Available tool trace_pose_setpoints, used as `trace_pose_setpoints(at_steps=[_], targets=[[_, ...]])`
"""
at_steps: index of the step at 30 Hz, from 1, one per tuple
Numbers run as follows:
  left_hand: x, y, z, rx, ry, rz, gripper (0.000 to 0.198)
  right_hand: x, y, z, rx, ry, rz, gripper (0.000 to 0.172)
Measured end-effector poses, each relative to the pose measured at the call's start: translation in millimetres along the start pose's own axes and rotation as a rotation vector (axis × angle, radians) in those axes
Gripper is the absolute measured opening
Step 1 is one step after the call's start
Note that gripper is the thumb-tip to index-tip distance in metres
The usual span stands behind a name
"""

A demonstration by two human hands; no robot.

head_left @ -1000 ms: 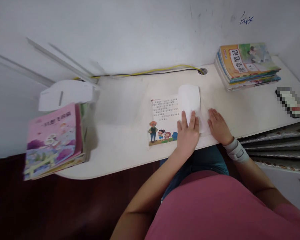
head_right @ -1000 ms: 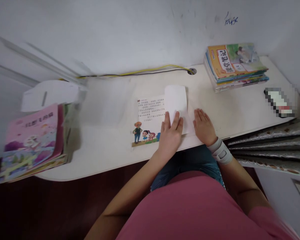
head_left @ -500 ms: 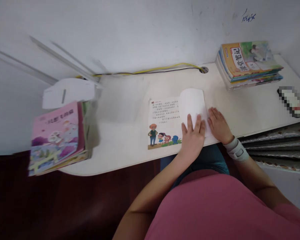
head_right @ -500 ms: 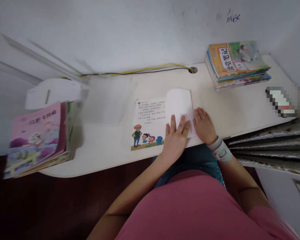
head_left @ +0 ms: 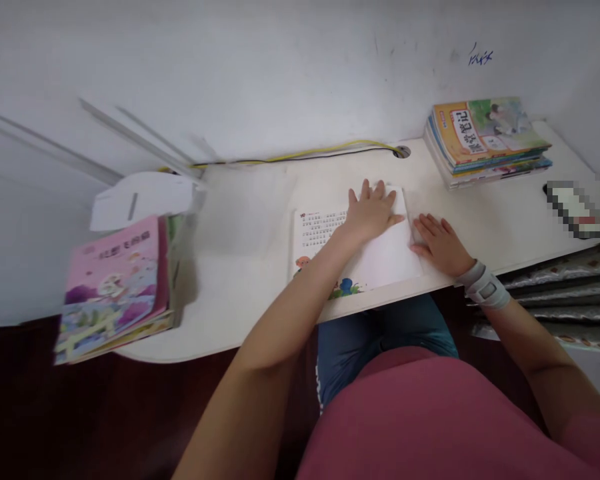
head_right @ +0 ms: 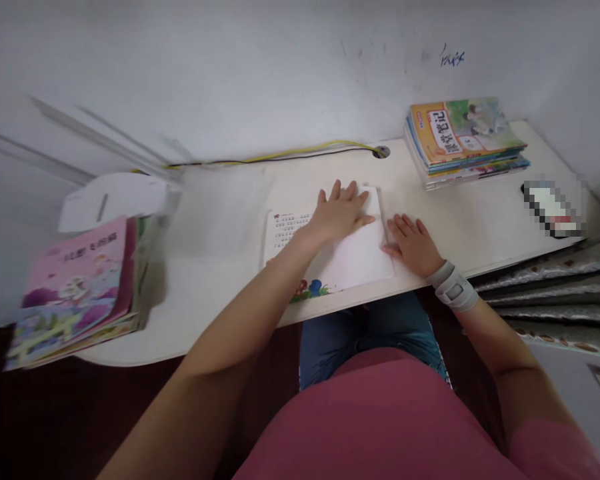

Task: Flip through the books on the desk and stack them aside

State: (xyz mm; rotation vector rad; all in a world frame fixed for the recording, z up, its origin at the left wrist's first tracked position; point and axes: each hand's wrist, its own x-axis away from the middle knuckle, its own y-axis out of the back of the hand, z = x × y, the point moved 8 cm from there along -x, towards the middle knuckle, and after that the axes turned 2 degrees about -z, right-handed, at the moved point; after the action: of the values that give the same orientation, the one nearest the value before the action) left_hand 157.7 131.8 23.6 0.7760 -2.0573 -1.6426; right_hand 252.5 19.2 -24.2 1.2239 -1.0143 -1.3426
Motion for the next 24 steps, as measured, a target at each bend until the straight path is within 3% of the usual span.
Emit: trace_pose_setpoints(at_steps=[3,10,18,24], targets=[[-12.7,0.2,0.6,-0.143,0.062,0.087,0.05,0.4,-1.6,1.9,0.015,-0.007,-0.018,0.059],[-2.0,-0.4,0.6,-0.282,0.147,0.254,0.048,0.6,-0.2,4.8,0.053,-0.017,-0.03,0.058],[-1.9,-4.3,-2.0,-0.2,0.128,0.198,0.047,1.1,-0.9,5.4,0.043,-0.006,-0.042,0.059],[-4.7,-17.4,5.0,-0.093,0.092,0.122,0.05,1.2,0.3,4.8,0.044,0.001,-0.028,0.057]])
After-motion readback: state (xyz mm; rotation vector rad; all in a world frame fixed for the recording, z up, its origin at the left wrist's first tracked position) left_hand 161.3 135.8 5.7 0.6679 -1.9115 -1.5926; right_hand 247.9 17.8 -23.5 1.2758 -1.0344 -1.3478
